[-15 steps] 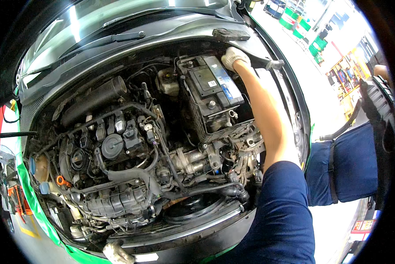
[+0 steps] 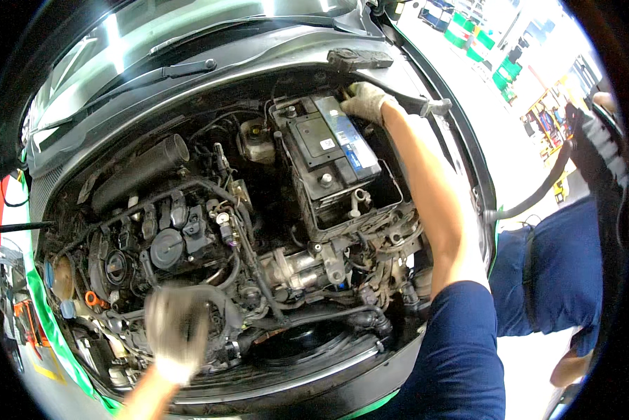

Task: The person removes the air filter housing and air intake hose from a car engine bay. They use pliers to release a hose clamp and a power drill to remove bolts. The person retrieves tools from a toolbox and works alongside a coworker in a professional garage setting.

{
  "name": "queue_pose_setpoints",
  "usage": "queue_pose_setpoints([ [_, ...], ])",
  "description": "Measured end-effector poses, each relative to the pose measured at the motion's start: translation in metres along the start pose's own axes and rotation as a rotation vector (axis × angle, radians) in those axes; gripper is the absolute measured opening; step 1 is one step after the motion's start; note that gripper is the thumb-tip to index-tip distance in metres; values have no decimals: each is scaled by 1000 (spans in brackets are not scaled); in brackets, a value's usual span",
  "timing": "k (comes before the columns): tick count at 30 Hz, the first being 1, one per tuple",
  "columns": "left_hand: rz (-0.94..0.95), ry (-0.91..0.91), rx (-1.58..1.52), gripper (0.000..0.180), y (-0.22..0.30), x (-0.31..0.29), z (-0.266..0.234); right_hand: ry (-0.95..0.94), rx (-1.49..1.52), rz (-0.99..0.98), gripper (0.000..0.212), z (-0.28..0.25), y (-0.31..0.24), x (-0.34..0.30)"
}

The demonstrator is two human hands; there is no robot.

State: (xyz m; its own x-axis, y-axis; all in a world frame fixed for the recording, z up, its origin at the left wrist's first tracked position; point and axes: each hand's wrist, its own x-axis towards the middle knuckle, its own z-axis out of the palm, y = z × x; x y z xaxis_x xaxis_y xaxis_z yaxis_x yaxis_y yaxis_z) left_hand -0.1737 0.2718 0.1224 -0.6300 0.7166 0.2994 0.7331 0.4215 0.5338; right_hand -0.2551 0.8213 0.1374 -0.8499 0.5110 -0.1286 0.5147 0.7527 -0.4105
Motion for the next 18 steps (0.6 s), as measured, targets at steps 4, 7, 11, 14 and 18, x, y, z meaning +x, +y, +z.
queue_pose_setpoints([
  [4, 312, -44, 169, 53, -6, 252, 123, 119, -251, 24, 41, 7, 24, -2],
  [7, 168, -275, 291, 63, 23, 367, 170, 276, -214, 35, 38, 21, 18, 4],
  [11, -142, -279, 299, 62, 21, 440, 223, 312, -186, -6, 41, 18, 16, 11],
  [14, -142, -237, 266, 64, 19, 446, 244, 284, -106, 46, 45, 21, 31, 19],
  [18, -70, -102, 170, 55, 10, 440, 251, 303, 86, 20, 50, 21, 29, 28],
])
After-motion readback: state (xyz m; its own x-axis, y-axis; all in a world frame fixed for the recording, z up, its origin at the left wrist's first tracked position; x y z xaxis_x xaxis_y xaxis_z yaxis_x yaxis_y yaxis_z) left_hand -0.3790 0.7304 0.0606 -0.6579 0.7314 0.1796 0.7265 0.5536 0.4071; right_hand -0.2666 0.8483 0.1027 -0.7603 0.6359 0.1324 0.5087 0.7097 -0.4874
